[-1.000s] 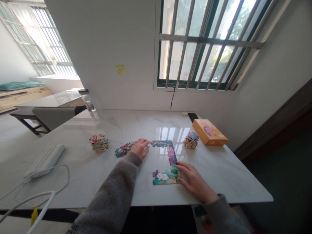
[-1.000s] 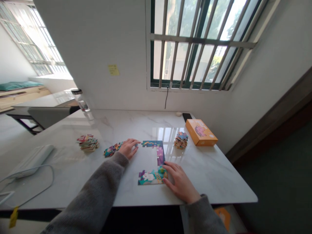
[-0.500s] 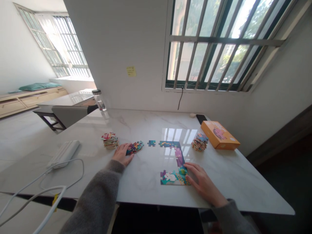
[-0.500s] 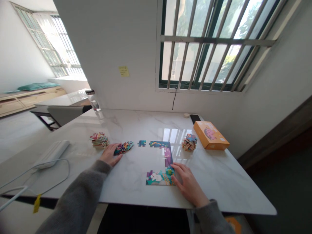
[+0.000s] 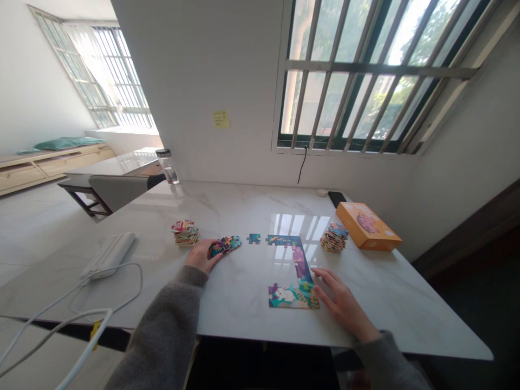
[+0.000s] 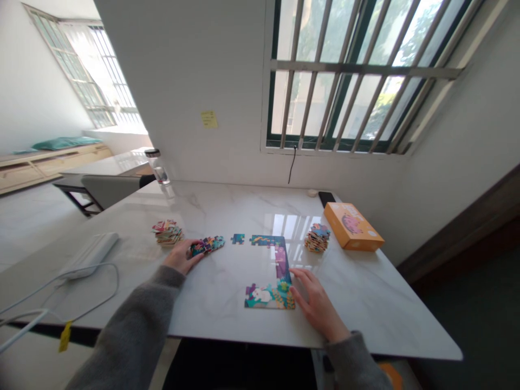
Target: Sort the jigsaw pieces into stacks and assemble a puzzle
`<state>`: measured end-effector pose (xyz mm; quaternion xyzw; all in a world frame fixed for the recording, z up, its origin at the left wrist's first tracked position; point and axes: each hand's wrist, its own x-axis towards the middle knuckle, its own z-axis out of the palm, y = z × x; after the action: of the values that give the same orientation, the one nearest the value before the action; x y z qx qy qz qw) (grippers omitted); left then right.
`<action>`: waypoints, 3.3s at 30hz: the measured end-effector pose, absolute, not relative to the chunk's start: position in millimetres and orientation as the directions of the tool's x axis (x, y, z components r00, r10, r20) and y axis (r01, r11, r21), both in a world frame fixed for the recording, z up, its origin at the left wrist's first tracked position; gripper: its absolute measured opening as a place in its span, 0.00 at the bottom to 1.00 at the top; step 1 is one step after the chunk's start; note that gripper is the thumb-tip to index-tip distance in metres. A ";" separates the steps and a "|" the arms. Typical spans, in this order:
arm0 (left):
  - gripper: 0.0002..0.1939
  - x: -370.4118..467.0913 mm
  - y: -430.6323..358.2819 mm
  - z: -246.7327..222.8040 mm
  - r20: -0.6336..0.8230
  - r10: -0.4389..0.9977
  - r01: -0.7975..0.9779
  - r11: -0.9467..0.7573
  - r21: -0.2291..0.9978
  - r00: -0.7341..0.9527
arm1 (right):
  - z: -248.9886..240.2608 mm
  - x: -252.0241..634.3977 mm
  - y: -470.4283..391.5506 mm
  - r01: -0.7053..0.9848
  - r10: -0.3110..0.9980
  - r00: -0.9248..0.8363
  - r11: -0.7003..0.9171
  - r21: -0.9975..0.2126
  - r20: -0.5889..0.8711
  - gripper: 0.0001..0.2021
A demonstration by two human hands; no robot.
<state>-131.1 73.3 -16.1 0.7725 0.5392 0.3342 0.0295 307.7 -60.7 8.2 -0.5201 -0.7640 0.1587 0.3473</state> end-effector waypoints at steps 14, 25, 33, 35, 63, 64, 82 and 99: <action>0.12 -51.6 43.5 -24.4 0.419 0.703 0.594 -0.710 0.378 0.574 | 2.2 308.6 -58.8 0.668 0.904 -0.190 0.404 -0.625 0.382 0.18; 0.16 -56.6 45.4 -24.4 0.546 0.643 0.563 -0.756 0.335 0.538 | 2.1 307.8 -58.7 0.680 0.906 -0.176 0.395 -0.618 0.386 0.18; 0.13 -40.8 24.9 4.1 0.637 0.517 0.564 -0.812 0.154 0.571 | 5.8 306.5 -59.1 0.714 0.852 -0.151 0.444 -0.541 0.501 0.15; 0.13 -35.3 20.4 9.7 0.652 0.488 0.550 -0.825 0.128 0.580 | 8.5 302.0 -58.3 0.719 0.820 -0.149 0.473 -0.510 0.552 0.13; 0.23 26.6 1.4 5.9 0.619 0.547 0.371 -0.837 0.402 0.564 | 16.1 251.6 -43.7 0.552 0.778 -0.341 0.620 -0.557 0.528 0.21; 0.23 26.9 0.9 5.8 0.608 0.558 0.381 -0.830 0.407 0.565 | 15.9 251.9 -44.0 0.559 0.784 -0.335 0.612 -0.559 0.523 0.21; 0.10 42.7 9.4 4.0 0.436 0.649 0.433 -0.751 0.498 0.624 | 1.6 286.3 -50.0 0.823 0.878 -0.250 0.414 -0.388 0.408 0.11; 0.11 65.4 11.2 -3.4 0.341 0.652 0.517 -0.752 0.410 0.678 | 2.6 284.8 -50.3 0.841 0.885 -0.257 0.402 -0.361 0.388 0.11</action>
<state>65.4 11.2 -3.4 0.9049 0.3228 0.2386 0.1414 284.8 -50.3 2.6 -0.5452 -0.7916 0.0403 0.2728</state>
